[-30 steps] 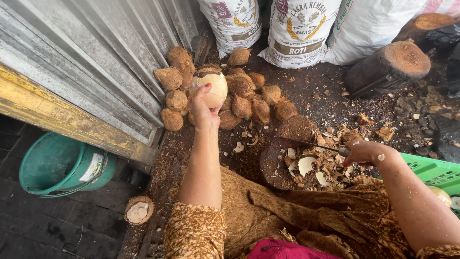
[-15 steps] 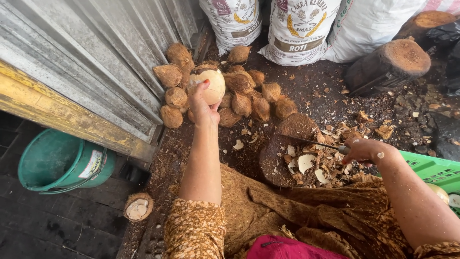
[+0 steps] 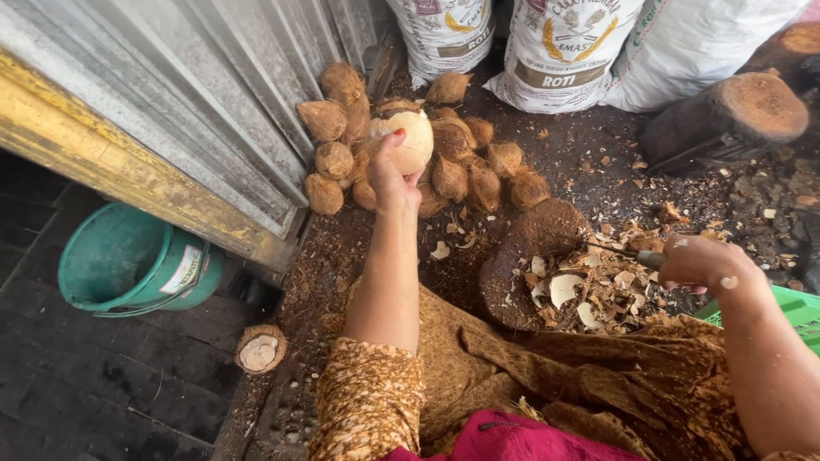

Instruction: Peeling the outer husk of coconuts using a large knife while sitting on the floor.

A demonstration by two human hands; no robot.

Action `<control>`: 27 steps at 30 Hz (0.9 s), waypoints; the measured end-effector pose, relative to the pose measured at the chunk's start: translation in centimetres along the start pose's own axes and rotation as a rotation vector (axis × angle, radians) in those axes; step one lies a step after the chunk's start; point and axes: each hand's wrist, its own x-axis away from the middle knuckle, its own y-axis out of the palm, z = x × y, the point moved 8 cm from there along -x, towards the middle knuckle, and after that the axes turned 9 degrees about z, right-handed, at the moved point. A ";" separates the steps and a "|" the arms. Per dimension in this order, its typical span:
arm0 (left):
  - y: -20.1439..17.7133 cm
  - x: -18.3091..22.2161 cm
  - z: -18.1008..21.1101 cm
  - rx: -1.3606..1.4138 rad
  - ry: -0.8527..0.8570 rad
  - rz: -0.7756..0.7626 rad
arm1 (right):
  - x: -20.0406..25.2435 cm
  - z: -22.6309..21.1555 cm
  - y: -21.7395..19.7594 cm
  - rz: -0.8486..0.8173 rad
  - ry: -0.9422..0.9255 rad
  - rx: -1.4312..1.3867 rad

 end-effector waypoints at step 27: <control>0.4 2.1 -1.0 0.012 0.102 -0.067 | 2.1 -48.2 10.0 0.611 -1.191 0.185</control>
